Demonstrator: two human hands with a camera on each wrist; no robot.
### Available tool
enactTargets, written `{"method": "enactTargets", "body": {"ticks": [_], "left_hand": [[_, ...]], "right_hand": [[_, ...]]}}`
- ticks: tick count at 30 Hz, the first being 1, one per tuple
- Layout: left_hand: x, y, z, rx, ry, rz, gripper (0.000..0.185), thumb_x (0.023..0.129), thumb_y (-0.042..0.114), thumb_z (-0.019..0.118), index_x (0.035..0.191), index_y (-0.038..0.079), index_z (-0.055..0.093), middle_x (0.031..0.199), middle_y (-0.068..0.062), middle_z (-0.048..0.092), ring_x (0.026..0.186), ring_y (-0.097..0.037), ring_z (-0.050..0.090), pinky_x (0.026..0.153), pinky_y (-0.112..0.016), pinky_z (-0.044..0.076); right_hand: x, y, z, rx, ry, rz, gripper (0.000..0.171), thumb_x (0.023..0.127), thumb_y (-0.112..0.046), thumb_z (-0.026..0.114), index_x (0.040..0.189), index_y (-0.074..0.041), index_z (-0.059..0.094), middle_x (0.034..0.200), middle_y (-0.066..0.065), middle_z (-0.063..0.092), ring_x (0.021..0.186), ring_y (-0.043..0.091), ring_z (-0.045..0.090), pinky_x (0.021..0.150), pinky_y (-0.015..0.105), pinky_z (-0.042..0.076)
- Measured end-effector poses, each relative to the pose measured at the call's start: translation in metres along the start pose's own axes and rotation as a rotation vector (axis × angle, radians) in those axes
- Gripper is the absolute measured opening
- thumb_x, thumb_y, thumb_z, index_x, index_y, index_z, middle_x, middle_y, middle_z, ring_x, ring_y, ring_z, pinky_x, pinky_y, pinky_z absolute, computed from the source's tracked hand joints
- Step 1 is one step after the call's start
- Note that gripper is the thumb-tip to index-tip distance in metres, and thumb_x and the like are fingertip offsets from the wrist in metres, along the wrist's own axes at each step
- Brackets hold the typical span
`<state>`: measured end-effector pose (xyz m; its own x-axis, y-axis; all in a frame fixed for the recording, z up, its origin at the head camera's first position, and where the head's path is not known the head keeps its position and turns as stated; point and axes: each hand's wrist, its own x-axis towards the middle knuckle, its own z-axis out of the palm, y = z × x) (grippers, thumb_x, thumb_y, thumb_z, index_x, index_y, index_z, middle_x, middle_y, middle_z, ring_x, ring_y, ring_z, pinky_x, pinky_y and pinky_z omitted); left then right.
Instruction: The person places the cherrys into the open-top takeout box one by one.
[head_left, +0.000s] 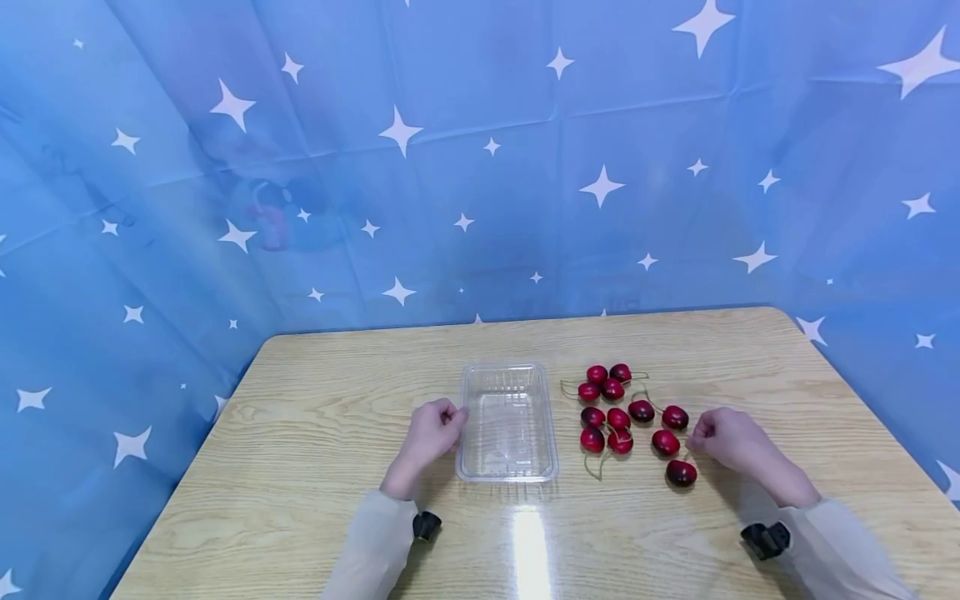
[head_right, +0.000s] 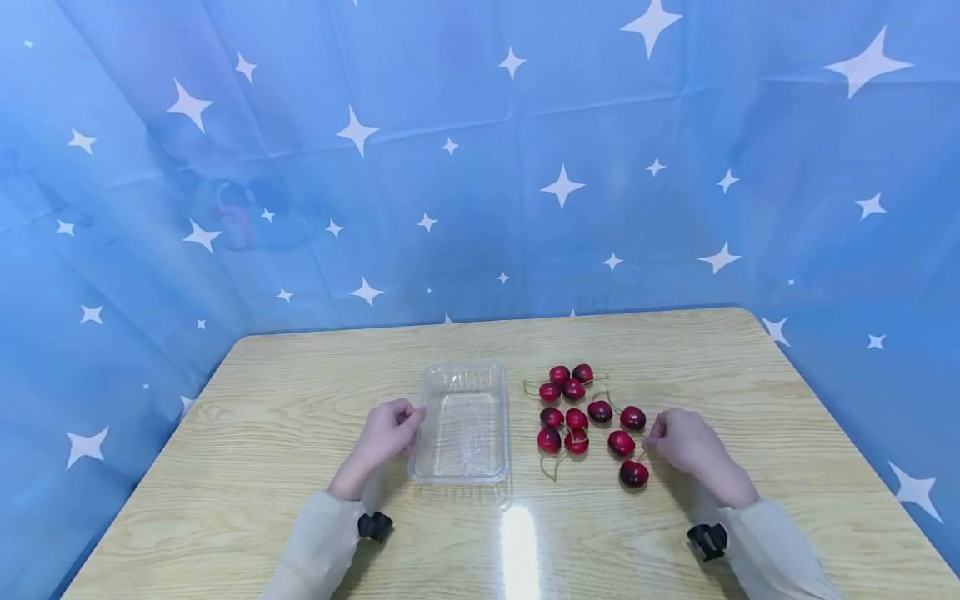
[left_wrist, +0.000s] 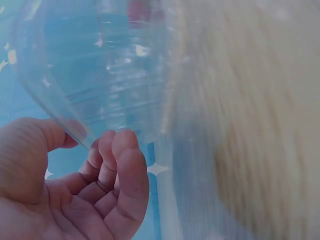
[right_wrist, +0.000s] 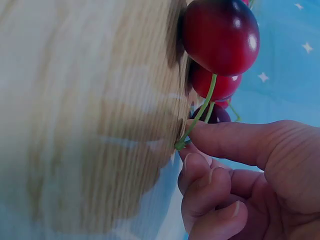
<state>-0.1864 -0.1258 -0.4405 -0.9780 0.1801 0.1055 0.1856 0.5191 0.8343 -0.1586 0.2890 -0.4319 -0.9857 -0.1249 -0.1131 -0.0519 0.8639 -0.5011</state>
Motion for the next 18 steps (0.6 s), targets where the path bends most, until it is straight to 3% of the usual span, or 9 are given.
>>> {"method": "enactTargets", "body": {"ticks": [4, 10, 18], "left_hand": [[0.0009, 0.001, 0.0005, -0.126, -0.048, -0.068, 0.02, 0.091, 0.006, 0.054, 0.073, -0.001, 0.055, 0.053, -0.002, 0.052, 0.044, -0.014, 0.053, 0.043, -0.026, 0.05], [0.0015, -0.0009, 0.0001, -0.185, -0.101, -0.105, 0.019, 0.092, 0.007, 0.053, 0.078, -0.005, 0.055, 0.059, -0.004, 0.056, 0.047, -0.011, 0.053, 0.047, -0.028, 0.053], [-0.0021, -0.0003, -0.0031, -0.232, -0.119, -0.006, 0.021, 0.092, 0.009, 0.051, 0.073, 0.002, 0.053, 0.058, -0.003, 0.056, 0.046, -0.011, 0.054, 0.045, -0.027, 0.053]], "right_hand": [[-0.0003, -0.0004, 0.0003, -0.013, -0.007, 0.005, 0.012, 0.08, -0.007, 0.062, 0.068, -0.008, 0.058, 0.064, 0.0, 0.052, 0.059, 0.016, 0.044, 0.052, 0.028, 0.036], [-0.0044, -0.0019, -0.0038, -0.009, 0.007, 0.005, 0.011, 0.08, -0.005, 0.059, 0.069, -0.007, 0.057, 0.062, 0.0, 0.051, 0.057, 0.015, 0.045, 0.051, 0.028, 0.037], [-0.0094, -0.0044, -0.0088, 0.071, 0.012, -0.036, 0.015, 0.084, 0.0, 0.057, 0.07, -0.005, 0.053, 0.059, -0.002, 0.049, 0.054, 0.014, 0.047, 0.049, 0.023, 0.039]]}}
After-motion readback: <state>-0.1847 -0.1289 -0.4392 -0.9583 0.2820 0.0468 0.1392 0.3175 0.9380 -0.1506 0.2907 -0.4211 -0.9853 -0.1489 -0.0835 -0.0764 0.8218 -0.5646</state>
